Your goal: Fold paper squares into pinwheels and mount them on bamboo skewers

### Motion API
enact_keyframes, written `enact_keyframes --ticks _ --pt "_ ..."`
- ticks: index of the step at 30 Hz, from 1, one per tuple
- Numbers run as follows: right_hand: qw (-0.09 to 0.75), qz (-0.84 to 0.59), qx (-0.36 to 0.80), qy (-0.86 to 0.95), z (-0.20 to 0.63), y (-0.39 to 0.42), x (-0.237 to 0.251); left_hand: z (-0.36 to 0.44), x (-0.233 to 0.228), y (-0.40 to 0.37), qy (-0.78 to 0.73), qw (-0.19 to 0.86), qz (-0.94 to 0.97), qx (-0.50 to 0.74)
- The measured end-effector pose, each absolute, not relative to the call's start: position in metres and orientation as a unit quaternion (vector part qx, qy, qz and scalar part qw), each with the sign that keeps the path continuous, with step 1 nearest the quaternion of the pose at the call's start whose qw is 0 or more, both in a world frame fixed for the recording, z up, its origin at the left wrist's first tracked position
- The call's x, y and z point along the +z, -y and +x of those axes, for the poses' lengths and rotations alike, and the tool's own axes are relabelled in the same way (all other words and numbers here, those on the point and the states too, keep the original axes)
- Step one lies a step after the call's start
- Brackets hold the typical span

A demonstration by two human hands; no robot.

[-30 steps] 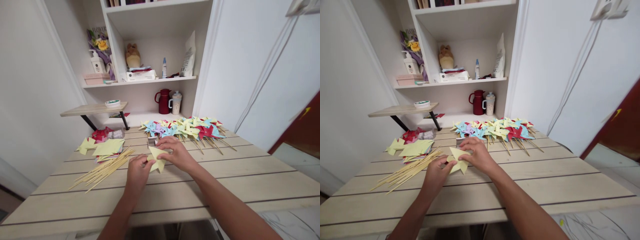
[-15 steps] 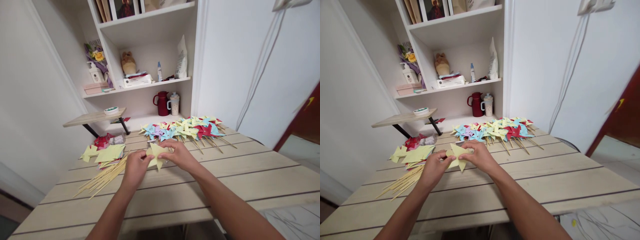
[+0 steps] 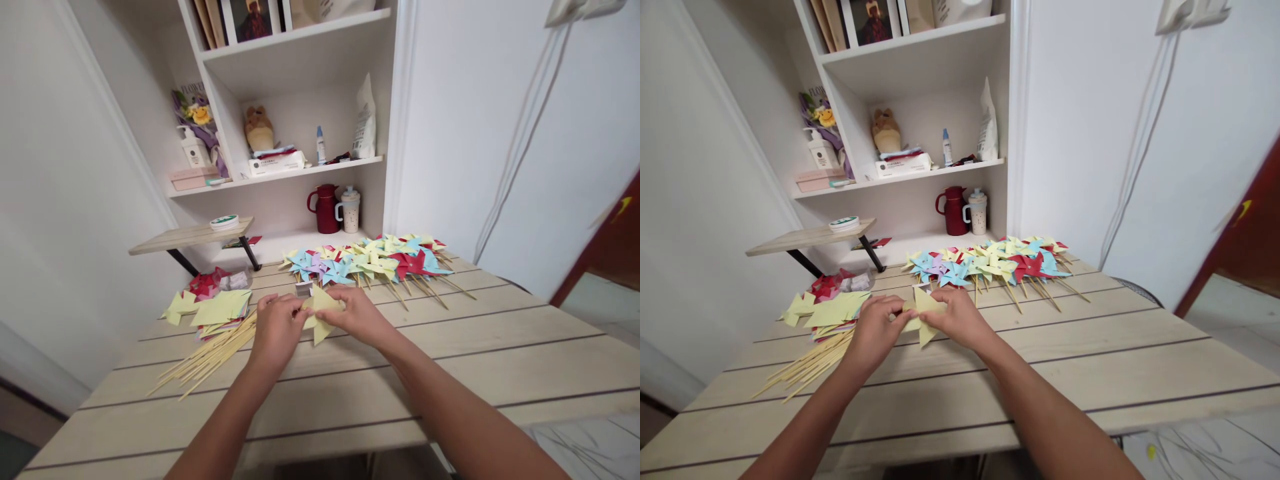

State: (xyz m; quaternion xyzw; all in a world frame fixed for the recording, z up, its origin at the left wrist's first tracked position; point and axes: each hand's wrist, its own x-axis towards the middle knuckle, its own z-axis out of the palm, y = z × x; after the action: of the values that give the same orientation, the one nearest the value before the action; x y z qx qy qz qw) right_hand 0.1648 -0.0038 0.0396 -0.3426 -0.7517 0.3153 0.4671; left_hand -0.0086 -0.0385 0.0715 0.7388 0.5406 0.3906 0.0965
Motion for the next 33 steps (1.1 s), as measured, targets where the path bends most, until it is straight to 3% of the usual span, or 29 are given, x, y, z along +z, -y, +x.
enact_keyframes --ticks 4,9,13,22,33 --pt "0.491 -0.349 0.449 0.660 0.161 0.000 0.034 -0.011 0.072 0.036 -0.546 0.214 0.687 0.428" --pt "0.553 -0.344 0.576 0.494 0.160 -0.007 0.030 -0.020 0.053 0.042 -0.559 0.397 0.399 0.609" --pt "0.576 -0.324 0.612 0.433 0.161 -0.009 0.030 -0.023 0.026 0.049 -0.543 0.541 0.269 0.583" --pt "0.551 -0.305 0.621 0.467 0.149 -0.001 0.027 -0.004 0.026 0.057 -0.472 0.475 0.414 0.617" --pt "0.512 -0.296 0.664 0.458 0.140 0.010 0.029 0.011 0.027 0.056 -0.373 0.571 0.353 0.641"
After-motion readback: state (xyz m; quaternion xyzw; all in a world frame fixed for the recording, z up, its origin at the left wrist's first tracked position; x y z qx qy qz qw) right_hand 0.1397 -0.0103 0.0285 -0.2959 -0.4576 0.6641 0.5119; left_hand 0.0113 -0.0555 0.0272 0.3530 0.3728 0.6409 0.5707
